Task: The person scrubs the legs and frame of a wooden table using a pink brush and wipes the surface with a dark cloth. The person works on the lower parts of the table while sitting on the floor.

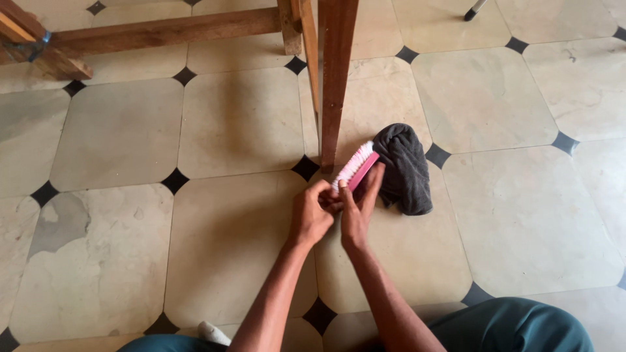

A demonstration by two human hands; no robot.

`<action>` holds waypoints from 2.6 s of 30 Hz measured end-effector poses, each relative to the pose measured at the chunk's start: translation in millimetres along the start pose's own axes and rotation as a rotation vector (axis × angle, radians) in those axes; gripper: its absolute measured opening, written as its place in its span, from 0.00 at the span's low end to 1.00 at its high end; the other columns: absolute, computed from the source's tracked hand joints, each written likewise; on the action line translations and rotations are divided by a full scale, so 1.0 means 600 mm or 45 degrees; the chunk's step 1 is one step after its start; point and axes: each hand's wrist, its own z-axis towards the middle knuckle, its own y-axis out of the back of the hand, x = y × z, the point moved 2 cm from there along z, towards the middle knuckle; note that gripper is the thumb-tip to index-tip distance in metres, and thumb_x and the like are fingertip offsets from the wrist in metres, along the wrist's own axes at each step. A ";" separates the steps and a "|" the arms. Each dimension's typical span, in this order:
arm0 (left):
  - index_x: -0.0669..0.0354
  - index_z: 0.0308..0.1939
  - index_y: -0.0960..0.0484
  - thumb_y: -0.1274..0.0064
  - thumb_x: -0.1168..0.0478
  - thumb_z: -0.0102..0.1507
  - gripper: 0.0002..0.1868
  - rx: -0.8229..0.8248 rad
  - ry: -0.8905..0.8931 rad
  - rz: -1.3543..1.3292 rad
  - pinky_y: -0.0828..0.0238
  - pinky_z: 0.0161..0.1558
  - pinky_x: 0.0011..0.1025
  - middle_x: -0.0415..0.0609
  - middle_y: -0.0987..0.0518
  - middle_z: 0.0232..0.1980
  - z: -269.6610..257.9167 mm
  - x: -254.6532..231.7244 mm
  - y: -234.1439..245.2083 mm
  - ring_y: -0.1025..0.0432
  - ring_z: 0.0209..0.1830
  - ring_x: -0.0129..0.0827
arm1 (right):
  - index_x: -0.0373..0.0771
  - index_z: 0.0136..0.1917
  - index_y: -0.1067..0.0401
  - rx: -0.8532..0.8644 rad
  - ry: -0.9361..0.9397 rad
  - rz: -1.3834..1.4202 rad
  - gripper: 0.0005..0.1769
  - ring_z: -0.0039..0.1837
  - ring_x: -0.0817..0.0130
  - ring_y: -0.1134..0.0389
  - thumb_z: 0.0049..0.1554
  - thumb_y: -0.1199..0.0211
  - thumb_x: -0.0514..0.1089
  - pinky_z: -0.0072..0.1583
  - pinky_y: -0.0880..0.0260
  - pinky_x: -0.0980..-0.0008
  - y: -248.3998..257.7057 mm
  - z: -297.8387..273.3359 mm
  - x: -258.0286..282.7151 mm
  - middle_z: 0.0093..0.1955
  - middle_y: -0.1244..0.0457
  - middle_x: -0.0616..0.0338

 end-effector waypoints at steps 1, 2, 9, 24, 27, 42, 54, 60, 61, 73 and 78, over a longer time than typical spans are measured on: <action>0.62 0.39 0.21 0.44 0.78 0.55 0.12 0.095 -0.034 -0.096 0.22 0.42 0.27 0.45 0.17 0.34 0.002 -0.004 -0.008 0.22 0.36 0.25 | 0.42 0.85 0.59 0.048 -0.108 0.032 0.45 0.78 0.53 0.43 0.61 0.41 0.42 0.74 0.41 0.60 0.007 0.014 0.001 0.84 0.52 0.48; 0.62 0.38 0.19 0.42 0.76 0.56 0.09 0.083 -0.030 -0.033 0.24 0.40 0.27 0.46 0.16 0.34 0.006 -0.004 -0.005 0.22 0.35 0.25 | 0.42 0.85 0.58 0.147 -0.086 -0.060 0.42 0.80 0.57 0.47 0.63 0.44 0.44 0.75 0.46 0.62 0.011 0.024 0.002 0.85 0.54 0.51; 0.62 0.58 0.23 0.39 0.61 0.59 0.24 -0.304 0.129 0.838 0.35 0.59 0.42 0.57 0.24 0.60 0.033 0.025 0.110 0.32 0.62 0.45 | 0.41 0.84 0.54 0.475 -0.106 -0.266 0.33 0.80 0.66 0.49 0.70 0.58 0.51 0.76 0.50 0.70 0.012 0.105 0.001 0.83 0.50 0.56; 0.63 0.80 0.54 0.51 0.57 0.64 0.44 -0.062 0.122 1.290 0.73 0.77 0.57 0.60 0.58 0.84 0.023 0.092 0.078 0.67 0.84 0.51 | 0.43 0.83 0.52 0.552 -0.273 -0.246 0.34 0.81 0.68 0.50 0.65 0.55 0.36 0.76 0.52 0.69 -0.012 0.104 0.101 0.84 0.50 0.59; 0.62 0.80 0.55 0.51 0.57 0.64 0.44 -0.062 0.158 1.272 0.74 0.77 0.57 0.60 0.59 0.84 0.025 0.090 0.074 0.68 0.84 0.51 | 0.42 0.83 0.51 0.532 -0.269 -0.229 0.34 0.82 0.69 0.51 0.65 0.55 0.36 0.77 0.54 0.70 -0.003 0.086 0.111 0.84 0.50 0.59; 0.63 0.81 0.56 0.51 0.57 0.65 0.45 -0.054 0.163 1.312 0.76 0.77 0.57 0.60 0.61 0.84 0.023 0.100 0.072 0.69 0.85 0.52 | 0.46 0.84 0.53 0.516 -0.242 -0.318 0.35 0.80 0.69 0.47 0.66 0.55 0.34 0.76 0.49 0.69 -0.009 0.072 0.126 0.84 0.50 0.61; 0.56 0.75 0.37 0.66 0.50 0.71 0.29 -0.282 0.247 -0.121 0.47 0.74 0.34 0.51 0.37 0.80 0.096 -0.028 0.089 0.43 0.79 0.37 | 0.42 0.84 0.56 0.426 -0.084 -0.248 0.47 0.74 0.70 0.41 0.57 0.41 0.28 0.68 0.35 0.72 -0.017 0.035 0.114 0.84 0.52 0.57; 0.58 0.75 0.36 0.68 0.47 0.74 0.29 -0.293 0.161 -0.314 0.49 0.75 0.34 0.53 0.35 0.79 0.088 -0.085 0.108 0.43 0.80 0.37 | 0.32 0.81 0.48 0.210 0.133 -0.174 0.51 0.72 0.66 0.37 0.51 0.26 0.34 0.68 0.28 0.65 -0.030 0.020 0.081 0.83 0.48 0.50; 0.58 0.75 0.36 0.68 0.46 0.74 0.30 -0.282 0.175 -0.309 0.48 0.75 0.34 0.53 0.34 0.78 0.086 -0.088 0.107 0.42 0.80 0.37 | 0.31 0.80 0.47 0.182 0.151 -0.197 0.50 0.72 0.66 0.38 0.50 0.26 0.35 0.69 0.27 0.65 -0.032 0.021 0.074 0.83 0.48 0.51; 0.59 0.51 0.16 0.52 0.40 0.69 0.26 0.034 0.656 0.819 0.25 0.53 0.42 0.54 0.13 0.49 0.049 -0.058 0.119 0.20 0.50 0.46 | 0.32 0.83 0.53 0.081 -0.004 0.038 0.46 0.81 0.63 0.45 0.58 0.34 0.33 0.73 0.38 0.67 -0.044 0.003 0.038 0.82 0.48 0.50; 0.59 0.43 0.17 0.43 0.37 0.62 0.27 0.162 0.607 0.740 0.24 0.43 0.44 0.55 0.15 0.40 0.033 -0.036 0.086 0.19 0.41 0.47 | 0.33 0.81 0.49 -0.029 -0.096 0.076 0.45 0.73 0.65 0.38 0.55 0.33 0.33 0.70 0.36 0.68 -0.039 -0.002 0.005 0.78 0.42 0.49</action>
